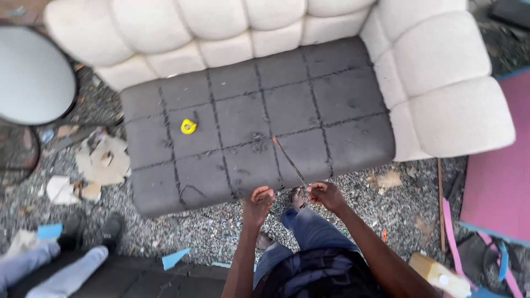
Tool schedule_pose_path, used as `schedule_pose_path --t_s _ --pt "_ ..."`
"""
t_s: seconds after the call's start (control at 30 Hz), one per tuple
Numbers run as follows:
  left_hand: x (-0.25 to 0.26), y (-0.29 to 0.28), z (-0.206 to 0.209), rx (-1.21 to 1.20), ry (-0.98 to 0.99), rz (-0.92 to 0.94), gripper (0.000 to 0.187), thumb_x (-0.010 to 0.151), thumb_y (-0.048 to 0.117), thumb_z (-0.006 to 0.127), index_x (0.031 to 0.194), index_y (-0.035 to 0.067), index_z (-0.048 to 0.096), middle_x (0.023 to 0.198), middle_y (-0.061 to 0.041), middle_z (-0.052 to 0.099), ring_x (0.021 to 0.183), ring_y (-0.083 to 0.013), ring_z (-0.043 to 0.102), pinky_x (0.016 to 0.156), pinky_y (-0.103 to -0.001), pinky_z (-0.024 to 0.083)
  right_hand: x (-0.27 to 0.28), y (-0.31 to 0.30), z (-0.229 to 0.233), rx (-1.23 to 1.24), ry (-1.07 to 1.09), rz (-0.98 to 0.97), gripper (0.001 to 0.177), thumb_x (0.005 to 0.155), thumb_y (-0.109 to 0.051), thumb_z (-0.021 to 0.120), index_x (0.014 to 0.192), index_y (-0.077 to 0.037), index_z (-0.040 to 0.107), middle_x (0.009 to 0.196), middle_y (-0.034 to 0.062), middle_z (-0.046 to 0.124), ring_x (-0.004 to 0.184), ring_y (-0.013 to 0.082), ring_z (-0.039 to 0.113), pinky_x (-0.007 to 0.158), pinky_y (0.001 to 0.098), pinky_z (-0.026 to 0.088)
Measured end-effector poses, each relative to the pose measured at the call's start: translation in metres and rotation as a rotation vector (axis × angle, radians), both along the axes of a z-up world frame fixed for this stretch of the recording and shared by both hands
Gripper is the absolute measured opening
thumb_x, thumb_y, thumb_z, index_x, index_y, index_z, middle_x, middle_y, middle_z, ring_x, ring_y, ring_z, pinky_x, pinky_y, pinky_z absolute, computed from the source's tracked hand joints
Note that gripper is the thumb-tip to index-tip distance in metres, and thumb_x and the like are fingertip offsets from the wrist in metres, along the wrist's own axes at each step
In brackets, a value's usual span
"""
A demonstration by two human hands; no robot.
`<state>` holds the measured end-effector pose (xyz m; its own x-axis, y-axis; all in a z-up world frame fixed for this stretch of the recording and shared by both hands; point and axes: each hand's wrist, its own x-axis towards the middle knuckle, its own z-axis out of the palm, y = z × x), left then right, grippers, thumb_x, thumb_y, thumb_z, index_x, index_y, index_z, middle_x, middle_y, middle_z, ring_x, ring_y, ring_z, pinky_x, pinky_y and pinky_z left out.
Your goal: Measuring and cutting foam padding on a sofa frame using a hacksaw blade and tape measure.
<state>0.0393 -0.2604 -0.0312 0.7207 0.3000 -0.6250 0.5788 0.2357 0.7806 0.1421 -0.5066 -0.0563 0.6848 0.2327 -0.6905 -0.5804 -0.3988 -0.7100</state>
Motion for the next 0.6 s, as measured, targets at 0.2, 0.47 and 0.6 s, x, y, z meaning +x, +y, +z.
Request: schedule_pose_path --t_s 0.2,0.47,0.6 --pt "-0.070 0.027 0.008 -0.064 -0.037 0.232 0.054 0.100 0.034 0.076 0.134 -0.005 0.059 0.118 -0.022 0.072 0.102 -0.0283 0.077 0.080 -0.038 0.069 -0.047 0.080 0.090 0.114 0.032 0.388 0.024 0.088 -0.021 0.073 0.100 0.000 0.076 0.077 0.0150 0.078 0.070 0.0177 0.075 0.068 0.0268 0.061" --pt "-0.151 0.050 0.026 -0.195 -0.136 0.589 0.022 0.093 0.015 0.076 0.102 -0.004 0.072 0.084 -0.018 0.076 0.074 -0.0226 0.078 0.064 -0.027 0.065 -0.105 0.131 0.108 0.119 0.046 0.785 0.017 0.091 -0.021 0.074 0.094 -0.004 0.075 0.077 0.0135 0.079 0.071 0.0162 0.076 0.068 0.0273 0.062" --pt "-0.166 0.052 0.018 -0.225 -0.152 0.640 0.014 0.090 0.012 0.079 0.095 0.000 0.073 0.080 -0.016 0.075 0.069 -0.0211 0.077 0.061 -0.025 0.063 -0.118 0.138 0.110 0.120 0.020 0.808 0.015 0.091 -0.019 0.075 0.095 -0.004 0.076 0.076 0.0133 0.079 0.068 0.0165 0.076 0.064 0.0254 0.061"
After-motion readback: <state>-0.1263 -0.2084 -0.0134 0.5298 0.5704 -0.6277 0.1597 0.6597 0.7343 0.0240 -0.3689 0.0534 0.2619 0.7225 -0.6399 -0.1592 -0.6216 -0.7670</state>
